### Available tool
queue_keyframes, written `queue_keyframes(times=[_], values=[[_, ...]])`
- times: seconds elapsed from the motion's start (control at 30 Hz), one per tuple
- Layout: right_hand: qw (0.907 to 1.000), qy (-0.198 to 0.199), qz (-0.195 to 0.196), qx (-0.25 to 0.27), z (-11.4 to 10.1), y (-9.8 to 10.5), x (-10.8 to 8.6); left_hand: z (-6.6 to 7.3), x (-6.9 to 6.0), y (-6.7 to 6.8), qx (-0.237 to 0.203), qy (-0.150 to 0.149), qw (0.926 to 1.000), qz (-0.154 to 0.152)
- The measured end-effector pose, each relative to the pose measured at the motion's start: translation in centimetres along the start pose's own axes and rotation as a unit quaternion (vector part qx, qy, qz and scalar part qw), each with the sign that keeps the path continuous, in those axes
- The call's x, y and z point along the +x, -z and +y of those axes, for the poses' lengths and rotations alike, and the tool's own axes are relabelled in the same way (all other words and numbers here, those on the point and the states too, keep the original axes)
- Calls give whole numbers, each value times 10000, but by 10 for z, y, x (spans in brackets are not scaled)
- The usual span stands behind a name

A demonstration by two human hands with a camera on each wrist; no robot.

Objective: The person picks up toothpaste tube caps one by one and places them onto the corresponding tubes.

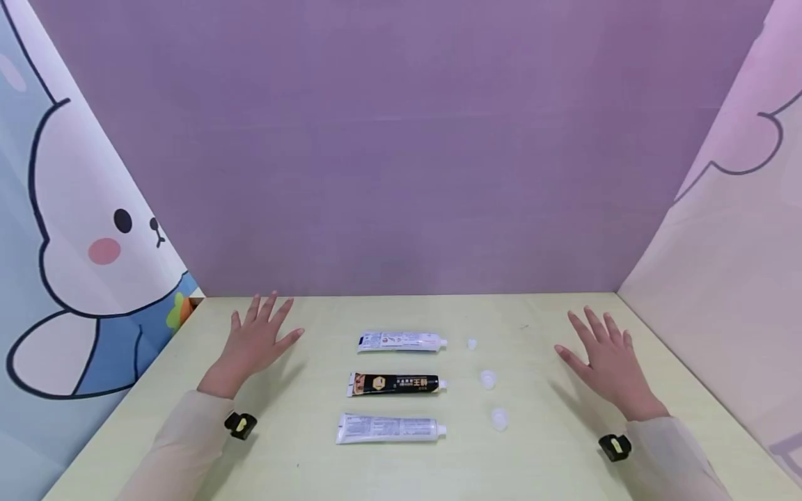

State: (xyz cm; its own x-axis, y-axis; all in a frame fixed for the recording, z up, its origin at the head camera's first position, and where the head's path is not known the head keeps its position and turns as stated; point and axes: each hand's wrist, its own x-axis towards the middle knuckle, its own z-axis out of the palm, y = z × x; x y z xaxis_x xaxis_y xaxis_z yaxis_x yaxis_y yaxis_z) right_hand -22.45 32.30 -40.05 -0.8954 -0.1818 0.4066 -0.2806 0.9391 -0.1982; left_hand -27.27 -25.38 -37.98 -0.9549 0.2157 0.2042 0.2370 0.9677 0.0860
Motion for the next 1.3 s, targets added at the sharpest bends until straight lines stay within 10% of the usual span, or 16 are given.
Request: queue_keyframes(times=[1.3], values=[[9841,1065,-93,1415,-29,-9,-9,40,-26,9,-1438,-841,9860,7]])
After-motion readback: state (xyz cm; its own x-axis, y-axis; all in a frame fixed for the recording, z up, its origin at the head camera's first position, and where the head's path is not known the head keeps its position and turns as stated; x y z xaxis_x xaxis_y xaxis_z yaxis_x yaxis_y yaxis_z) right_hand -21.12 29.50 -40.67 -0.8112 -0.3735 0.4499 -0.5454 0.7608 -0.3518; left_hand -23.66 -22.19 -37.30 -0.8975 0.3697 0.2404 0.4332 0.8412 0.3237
